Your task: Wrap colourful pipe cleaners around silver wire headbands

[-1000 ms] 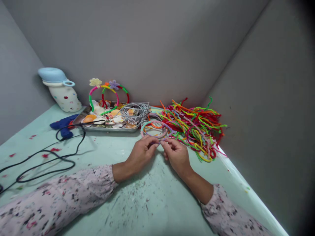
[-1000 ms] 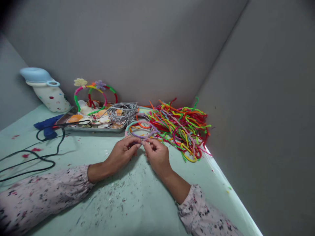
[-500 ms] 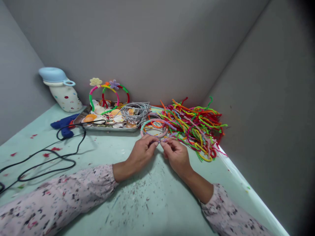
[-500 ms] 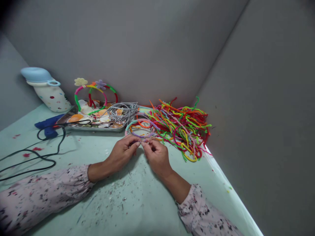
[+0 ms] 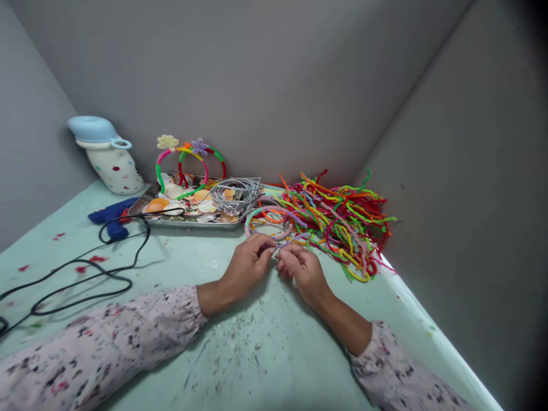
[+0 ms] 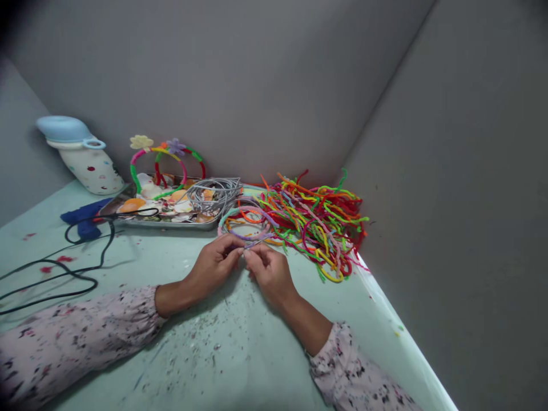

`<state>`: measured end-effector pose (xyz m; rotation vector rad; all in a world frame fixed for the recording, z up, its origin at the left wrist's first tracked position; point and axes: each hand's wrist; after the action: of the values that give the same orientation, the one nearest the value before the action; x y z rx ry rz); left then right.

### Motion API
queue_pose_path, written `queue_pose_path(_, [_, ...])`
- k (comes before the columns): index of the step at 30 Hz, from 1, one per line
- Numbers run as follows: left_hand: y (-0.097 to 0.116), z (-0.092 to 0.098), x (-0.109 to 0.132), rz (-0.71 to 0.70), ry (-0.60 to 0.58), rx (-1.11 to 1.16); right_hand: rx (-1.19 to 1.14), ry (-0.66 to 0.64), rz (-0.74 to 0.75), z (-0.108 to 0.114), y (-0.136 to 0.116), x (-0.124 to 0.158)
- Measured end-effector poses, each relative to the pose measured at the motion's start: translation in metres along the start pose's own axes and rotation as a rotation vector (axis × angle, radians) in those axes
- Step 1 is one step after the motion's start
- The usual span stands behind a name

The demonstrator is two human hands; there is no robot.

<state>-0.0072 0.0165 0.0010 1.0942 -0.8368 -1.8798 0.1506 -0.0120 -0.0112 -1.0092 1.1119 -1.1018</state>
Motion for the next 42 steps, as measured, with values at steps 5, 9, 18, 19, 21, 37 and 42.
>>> queue_pose_path(5, [-0.0028, -0.0017, 0.0001, -0.010, -0.016, -0.008, -0.037, 0.003, -0.113, -0.0035, 0.0017, -0.0019])
queue_pose_path(9, [-0.0041, -0.0032, 0.0003, -0.025, -0.015, -0.029, -0.099, 0.046, -0.158, -0.0045, -0.0009, -0.0041])
queue_pose_path(18, [0.0015, -0.0017, 0.0007, 0.020, -0.021, -0.005, -0.086, 0.055, -0.179, -0.0041, -0.0047, -0.0074])
queue_pose_path(19, [0.0017, -0.0017, 0.0009, 0.036, -0.021, 0.007, -0.085, 0.058, -0.179, -0.0041, -0.0048, -0.0074])
queue_pose_path(21, [0.0014, -0.0019, 0.0014, 0.069, -0.022, 0.035, -0.072, 0.066, -0.172, -0.0042, -0.0051, -0.0071])
queue_pose_path(37, [-0.0003, -0.0011, 0.0057, 0.120, -0.033, 0.126, 0.027, -0.003, -0.085, -0.0058, -0.0056, -0.0050])
queue_pose_path(42, [0.0004, -0.0020, 0.0057, 0.114, -0.018, 0.128, 0.041, -0.034, -0.066, -0.0057, -0.0053, -0.0054])
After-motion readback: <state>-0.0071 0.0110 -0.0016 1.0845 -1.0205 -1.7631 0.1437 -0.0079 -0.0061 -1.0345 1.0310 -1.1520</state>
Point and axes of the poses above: each hand's wrist, its own x-axis away from the middle knuckle, its own z-axis out of the back of the hand, y = z × x, and after that the axes turned 1 degree about -y, right-handed
